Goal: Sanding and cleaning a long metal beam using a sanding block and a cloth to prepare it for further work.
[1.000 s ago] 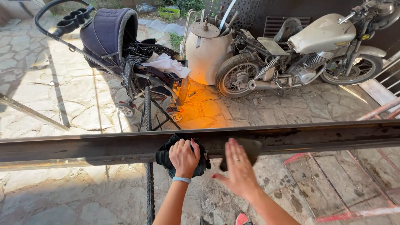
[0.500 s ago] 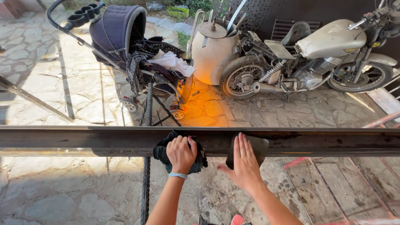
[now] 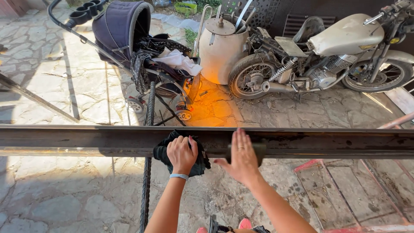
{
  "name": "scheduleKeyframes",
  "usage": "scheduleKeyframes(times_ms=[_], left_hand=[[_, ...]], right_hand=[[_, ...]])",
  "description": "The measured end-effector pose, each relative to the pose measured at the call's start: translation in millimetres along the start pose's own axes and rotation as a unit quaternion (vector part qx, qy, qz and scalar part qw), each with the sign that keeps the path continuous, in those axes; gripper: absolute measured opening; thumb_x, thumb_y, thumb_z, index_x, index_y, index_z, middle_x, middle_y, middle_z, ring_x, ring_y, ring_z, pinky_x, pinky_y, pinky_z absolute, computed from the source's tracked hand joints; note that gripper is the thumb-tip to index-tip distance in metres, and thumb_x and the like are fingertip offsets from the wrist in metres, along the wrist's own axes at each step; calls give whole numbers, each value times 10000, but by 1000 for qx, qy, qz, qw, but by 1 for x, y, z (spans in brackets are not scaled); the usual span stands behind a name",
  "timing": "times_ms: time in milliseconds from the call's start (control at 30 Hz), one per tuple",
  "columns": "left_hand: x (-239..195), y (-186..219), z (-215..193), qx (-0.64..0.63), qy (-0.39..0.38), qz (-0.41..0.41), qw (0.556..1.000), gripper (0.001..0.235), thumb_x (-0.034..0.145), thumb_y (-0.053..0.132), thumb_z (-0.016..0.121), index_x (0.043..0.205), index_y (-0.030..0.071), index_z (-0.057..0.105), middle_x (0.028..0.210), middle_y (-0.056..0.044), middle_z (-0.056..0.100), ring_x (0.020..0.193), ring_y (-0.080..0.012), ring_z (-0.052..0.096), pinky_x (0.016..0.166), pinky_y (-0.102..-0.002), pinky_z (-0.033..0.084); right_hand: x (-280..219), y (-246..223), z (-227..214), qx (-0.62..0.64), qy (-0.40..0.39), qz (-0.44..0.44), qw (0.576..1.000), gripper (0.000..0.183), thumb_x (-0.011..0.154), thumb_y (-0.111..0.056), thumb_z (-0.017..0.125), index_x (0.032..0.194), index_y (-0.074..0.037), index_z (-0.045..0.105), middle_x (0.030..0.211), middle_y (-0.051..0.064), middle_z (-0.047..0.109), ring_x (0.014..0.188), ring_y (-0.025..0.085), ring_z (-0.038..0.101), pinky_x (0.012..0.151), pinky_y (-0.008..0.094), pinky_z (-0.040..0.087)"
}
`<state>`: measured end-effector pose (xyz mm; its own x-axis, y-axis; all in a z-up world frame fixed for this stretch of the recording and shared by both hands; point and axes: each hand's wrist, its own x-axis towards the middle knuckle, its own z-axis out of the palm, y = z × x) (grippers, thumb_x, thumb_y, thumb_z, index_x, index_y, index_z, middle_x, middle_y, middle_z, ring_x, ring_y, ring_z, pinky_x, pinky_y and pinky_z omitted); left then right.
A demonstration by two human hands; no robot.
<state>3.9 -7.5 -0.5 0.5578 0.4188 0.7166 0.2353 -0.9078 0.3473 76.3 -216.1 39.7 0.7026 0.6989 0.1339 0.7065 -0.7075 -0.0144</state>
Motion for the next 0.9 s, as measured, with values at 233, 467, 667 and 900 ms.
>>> scheduleKeyframes(times_ms=[233, 467, 667, 900], left_hand=[[3, 1, -2, -11, 18, 15, 1000, 490, 1068, 252, 426, 595, 127, 405, 585, -51, 396, 502, -250, 412, 524, -391, 316], [-2, 5, -1, 0, 5, 5, 1000, 483, 1054, 242, 446, 587, 126, 414, 584, -49, 425, 519, -264, 445, 535, -412, 331], [1, 5, 0, -6, 15, 9, 1000, 479, 1054, 231, 436, 587, 130, 406, 580, -42, 409, 509, -250, 429, 521, -400, 318], [-1, 2, 3, -2, 15, 10, 1000, 468, 1052, 230, 422, 598, 122, 404, 602, -48, 423, 528, -260, 432, 535, -412, 319]], right_hand=[[-43, 0, 0, -285, 162, -57, 943, 1234, 845, -908, -21, 1578, 83, -10, 1674, 265, -28, 1547, 298, 19, 1284, 371, 13], [-27, -21, -10, -109, 83, -53, 989, 1314, 780, -975, 20, 1561, 80, -53, 1661, 248, -84, 1542, 321, -30, 1263, 406, -11], [-37, 21, 1, -304, 195, -22, 932, 1188, 860, -875, -61, 1572, 74, 2, 1674, 243, -16, 1548, 286, 16, 1294, 379, 6], [-30, -3, -5, 12, 69, -96, 993, 1163, 891, -864, 65, 1576, 74, 3, 1668, 234, -16, 1542, 305, 25, 1246, 397, 17]])
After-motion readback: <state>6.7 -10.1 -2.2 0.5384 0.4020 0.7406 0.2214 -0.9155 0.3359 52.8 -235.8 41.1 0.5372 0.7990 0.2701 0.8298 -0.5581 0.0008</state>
